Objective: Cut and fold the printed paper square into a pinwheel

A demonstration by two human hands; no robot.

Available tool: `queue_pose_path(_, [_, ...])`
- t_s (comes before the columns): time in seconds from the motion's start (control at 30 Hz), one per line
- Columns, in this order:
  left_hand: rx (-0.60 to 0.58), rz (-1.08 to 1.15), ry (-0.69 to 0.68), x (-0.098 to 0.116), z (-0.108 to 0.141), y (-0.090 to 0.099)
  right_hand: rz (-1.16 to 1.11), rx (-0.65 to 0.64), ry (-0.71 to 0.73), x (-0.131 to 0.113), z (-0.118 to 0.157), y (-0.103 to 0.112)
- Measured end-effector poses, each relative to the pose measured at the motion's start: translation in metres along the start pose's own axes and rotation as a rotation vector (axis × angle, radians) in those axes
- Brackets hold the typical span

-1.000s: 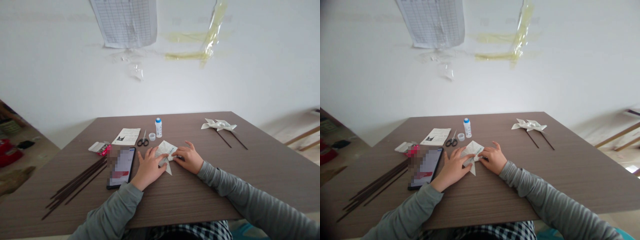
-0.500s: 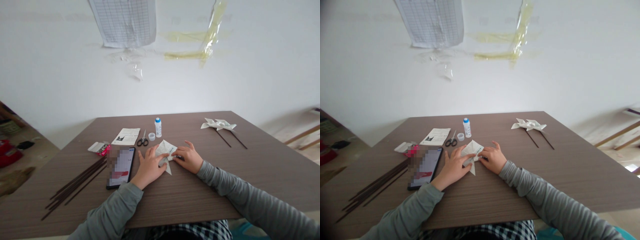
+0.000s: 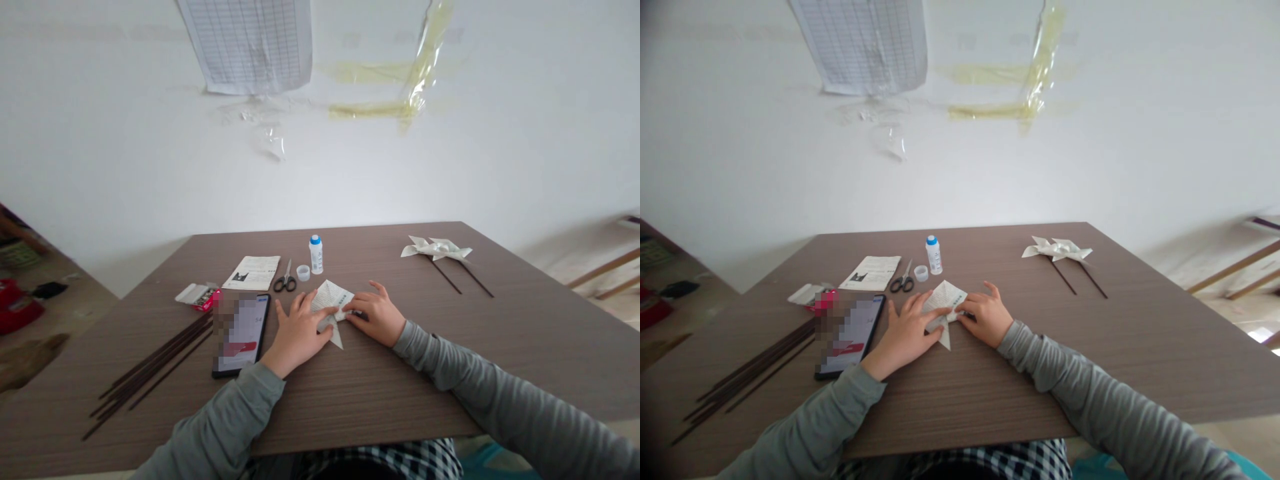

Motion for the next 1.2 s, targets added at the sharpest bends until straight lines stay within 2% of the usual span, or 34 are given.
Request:
queue_pose_path(0.3, [0.066, 0.03, -0.011, -0.0025, 0.0004, -0.0045, 0.032, 0.033, 0.022, -0.0007, 0.0009, 0.0])
queue_pose_path(0.67, [0.095, 0.04, 0.001, -0.0026, 0.001, -0.0017, 0.056, -0.011, 0.026, 0.0056, 0.0009, -0.0054])
queue_pose_path(1.2, [0.07, 0.032, -0.008, -0.0076, -0.0001, -0.0064, 0.066, -0.003, 0.034, 0.0054, 0.0001, -0.0046])
Point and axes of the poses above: each hand's wrist, its own z-axis away from the middle knuckle, its own y-axis out of the back of the hand, x = y × z, the point moved 2 cm from there along -z, towards the middle knuckle, and after that the axes turned 2 degrees about x, right-handed, at the moved point
